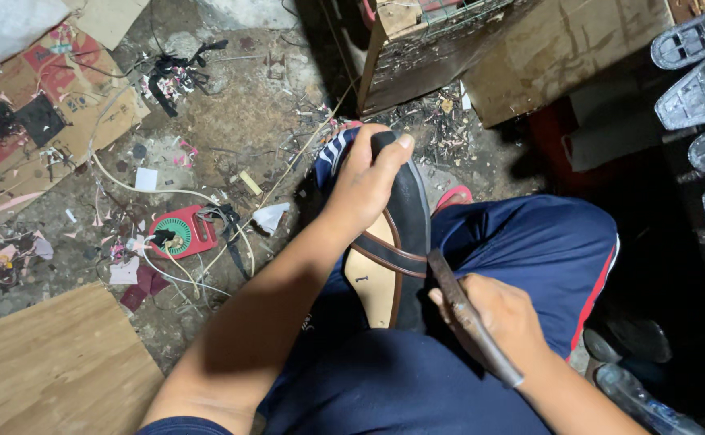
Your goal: The person sits on the floor holding a sandal and uses a hammer to tap and seat the sole, then trims the sole edge with a knife. They apply glue from a plastic bottle to the sole edge and press and rub the sole and heel area by hand to secure it.
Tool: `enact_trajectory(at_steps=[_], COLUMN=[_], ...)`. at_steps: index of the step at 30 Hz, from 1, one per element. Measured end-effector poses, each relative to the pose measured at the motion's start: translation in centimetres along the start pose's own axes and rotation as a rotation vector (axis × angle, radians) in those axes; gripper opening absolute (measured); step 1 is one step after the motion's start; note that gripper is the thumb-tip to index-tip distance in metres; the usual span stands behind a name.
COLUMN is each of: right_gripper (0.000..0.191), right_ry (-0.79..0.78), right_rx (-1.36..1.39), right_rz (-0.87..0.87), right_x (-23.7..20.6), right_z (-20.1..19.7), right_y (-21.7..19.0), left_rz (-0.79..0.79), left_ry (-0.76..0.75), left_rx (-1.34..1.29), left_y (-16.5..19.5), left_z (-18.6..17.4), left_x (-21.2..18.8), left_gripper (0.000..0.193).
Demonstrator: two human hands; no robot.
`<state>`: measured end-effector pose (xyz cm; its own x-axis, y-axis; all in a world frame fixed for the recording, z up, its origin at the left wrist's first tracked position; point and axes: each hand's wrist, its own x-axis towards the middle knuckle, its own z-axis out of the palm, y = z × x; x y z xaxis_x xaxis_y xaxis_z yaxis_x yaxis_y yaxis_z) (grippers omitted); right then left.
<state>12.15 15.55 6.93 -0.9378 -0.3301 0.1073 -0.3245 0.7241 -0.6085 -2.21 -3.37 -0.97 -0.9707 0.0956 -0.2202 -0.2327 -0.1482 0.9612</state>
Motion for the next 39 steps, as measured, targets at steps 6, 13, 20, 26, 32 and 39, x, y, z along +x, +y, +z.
enact_trajectory(at_steps=[6,13,20,26,32,39], right_gripper=[0.021,0.021,0.021,0.024,0.023,0.027], right_ry=[0.046,0.058,0.247,0.394,0.363,0.236], right_rx=[0.075,0.375,0.719,0.704,0.702,0.493], right_rz=[0.326,0.170,0.475,0.300,0.347,0.352], right_x=[-0.1,-0.5,-1.1,1.9,5.3,9.8], right_z=[-2.4,-2.2,3.6,4.7,3.4,1.2], right_y=[0.0,2.0,3.1,2.5,1.6,2.0], left_rz=[-0.160,-0.209,-0.161,-0.153,-0.131,-0.076], left_ry=[-0.089,-0.089,-0.100,-0.036,-0.058,-0.070], left_rx=[-0.395,-0.477,-0.448,-0.420,-0.439,-0.349], left_y=[0.4,0.9,0.0,0.6,1.2,1.5], left_z=[-0.8,-1.2,-1.0,-0.9,-0.8,-0.8], left_x=[0.0,0.0,0.3,0.5,0.5,0.6], left_gripper=[0.026,0.027,0.028,0.025,0.022,0.020])
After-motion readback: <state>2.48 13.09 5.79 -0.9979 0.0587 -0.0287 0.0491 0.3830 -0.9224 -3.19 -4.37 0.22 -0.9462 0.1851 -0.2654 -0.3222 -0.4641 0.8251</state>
